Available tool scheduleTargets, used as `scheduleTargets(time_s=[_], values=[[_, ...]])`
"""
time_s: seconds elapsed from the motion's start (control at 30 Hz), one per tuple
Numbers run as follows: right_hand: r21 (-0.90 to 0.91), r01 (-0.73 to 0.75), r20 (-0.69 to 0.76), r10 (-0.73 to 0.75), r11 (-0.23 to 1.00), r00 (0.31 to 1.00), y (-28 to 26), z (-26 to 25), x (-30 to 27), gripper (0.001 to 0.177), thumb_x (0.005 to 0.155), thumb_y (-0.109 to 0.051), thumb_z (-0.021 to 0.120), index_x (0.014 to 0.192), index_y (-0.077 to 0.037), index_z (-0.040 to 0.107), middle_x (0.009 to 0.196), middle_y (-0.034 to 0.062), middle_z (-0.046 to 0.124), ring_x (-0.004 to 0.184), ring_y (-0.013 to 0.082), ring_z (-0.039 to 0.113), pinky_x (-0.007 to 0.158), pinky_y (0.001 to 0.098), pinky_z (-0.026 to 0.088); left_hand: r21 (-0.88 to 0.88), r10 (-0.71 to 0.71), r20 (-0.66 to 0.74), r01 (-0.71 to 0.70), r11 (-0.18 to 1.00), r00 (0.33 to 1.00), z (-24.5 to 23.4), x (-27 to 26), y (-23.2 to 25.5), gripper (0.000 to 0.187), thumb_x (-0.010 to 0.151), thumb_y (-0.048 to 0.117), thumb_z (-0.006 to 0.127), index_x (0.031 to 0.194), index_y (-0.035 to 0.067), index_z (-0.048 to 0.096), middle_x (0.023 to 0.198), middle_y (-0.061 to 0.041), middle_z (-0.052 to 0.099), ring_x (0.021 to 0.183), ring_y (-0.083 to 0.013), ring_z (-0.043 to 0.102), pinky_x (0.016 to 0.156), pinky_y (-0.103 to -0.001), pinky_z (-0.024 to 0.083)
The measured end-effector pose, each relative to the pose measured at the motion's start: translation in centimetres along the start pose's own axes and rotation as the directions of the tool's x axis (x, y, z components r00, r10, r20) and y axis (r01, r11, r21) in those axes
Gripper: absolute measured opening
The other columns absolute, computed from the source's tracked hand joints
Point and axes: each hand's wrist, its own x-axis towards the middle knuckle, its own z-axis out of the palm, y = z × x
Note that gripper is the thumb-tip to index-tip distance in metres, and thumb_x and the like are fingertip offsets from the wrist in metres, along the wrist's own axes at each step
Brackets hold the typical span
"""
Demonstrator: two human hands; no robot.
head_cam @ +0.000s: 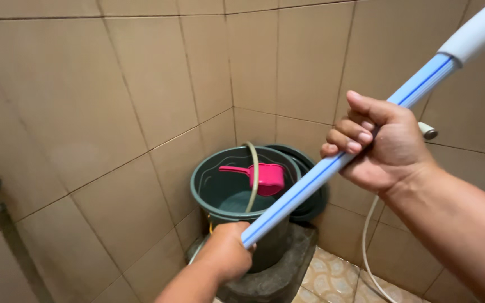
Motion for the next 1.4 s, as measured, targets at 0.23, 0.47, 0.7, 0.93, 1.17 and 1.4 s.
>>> scheduleTargets(time_s=[0.23,0.47,0.7,0.93,1.17,1.4], values=[[0.066,0.006,-0.167,0.005,0.998,0.986,0.1,-3.5,0.3,0.054,0.100,-0.031,0.058,0.056,-0.023,0.028,0.044,-0.0054,0.024,0.041,0.0123,0.028,0.056,0.0333,0.037,-0.028,0.005,0.048,-0.004,1.000,0.999,3.8,1.6,0.0,0.016,0.081,0.008,0.066,0.095,0.010,0.073,0.091,-0.017,0.074,0.095,-0.0348,0.073,0.085,-0.039,0.056],[0.083,-0.061,-0.269,0.081,0.995,0.960,1.4,-2.8,0.9,0.049,0.097,-0.029,0.061,0.059,-0.021,0.031,0.045,-0.0049,0.026,0.041,0.0117,0.028,0.053,0.0322,0.035,-0.118,0.006,0.156,0.013,0.993,0.988,6.3,3.5,-3.7,0.023,0.076,0.004,0.067,0.097,0.007,0.076,0.090,-0.015,0.076,0.097,-0.0254,0.077,0.089,-0.034,0.056],[-0.047,0.060,-0.249,-0.070,0.997,0.966,-1.7,-1.4,2.2,0.046,0.098,-0.030,0.062,0.062,-0.022,0.034,0.046,-0.0067,0.025,0.042,0.0095,0.027,0.054,0.0305,0.034,-0.127,0.086,0.099,-0.073,0.989,0.991,5.8,3.9,0.1,0.023,0.077,0.005,0.063,0.096,0.008,0.075,0.091,-0.017,0.075,0.095,-0.0306,0.075,0.087,-0.037,0.056],[-0.099,0.364,-0.055,-0.370,0.926,0.927,-5.1,-0.4,2.2,0.052,0.101,-0.029,0.061,0.060,-0.022,0.030,0.047,-0.0041,0.025,0.045,0.0125,0.029,0.059,0.0333,0.038,0.078,0.160,-0.004,-0.159,0.984,0.987,-1.5,7.5,6.3,0.034,0.078,0.006,0.063,0.108,0.018,0.072,0.104,-0.015,0.074,0.105,-0.0340,0.071,0.089,-0.043,0.055],[-0.110,0.324,-0.093,-0.335,0.940,0.938,-2.2,1.5,2.9,0.046,0.098,-0.029,0.061,0.060,-0.020,0.036,0.047,-0.0023,0.028,0.048,0.0151,0.035,0.065,0.0387,0.043,0.120,0.064,0.012,-0.065,0.991,0.998,-3.5,7.4,5.4,0.042,0.082,0.009,0.063,0.117,0.030,0.071,0.110,-0.009,0.074,0.110,-0.0315,0.069,0.091,-0.043,0.054],[-0.159,0.462,0.012,-0.466,0.873,0.885,-5.0,3.2,7.2,0.041,0.101,-0.031,0.060,0.067,-0.018,0.041,0.051,-0.0008,0.036,0.051,0.0176,0.042,0.068,0.0394,0.047,0.173,0.314,-0.187,-0.283,0.943,0.931,-7.3,9.5,8.6,0.033,0.078,0.012,0.069,0.110,0.020,0.064,0.107,-0.014,0.072,0.107,-0.0390,0.066,0.086,-0.050,0.053]])
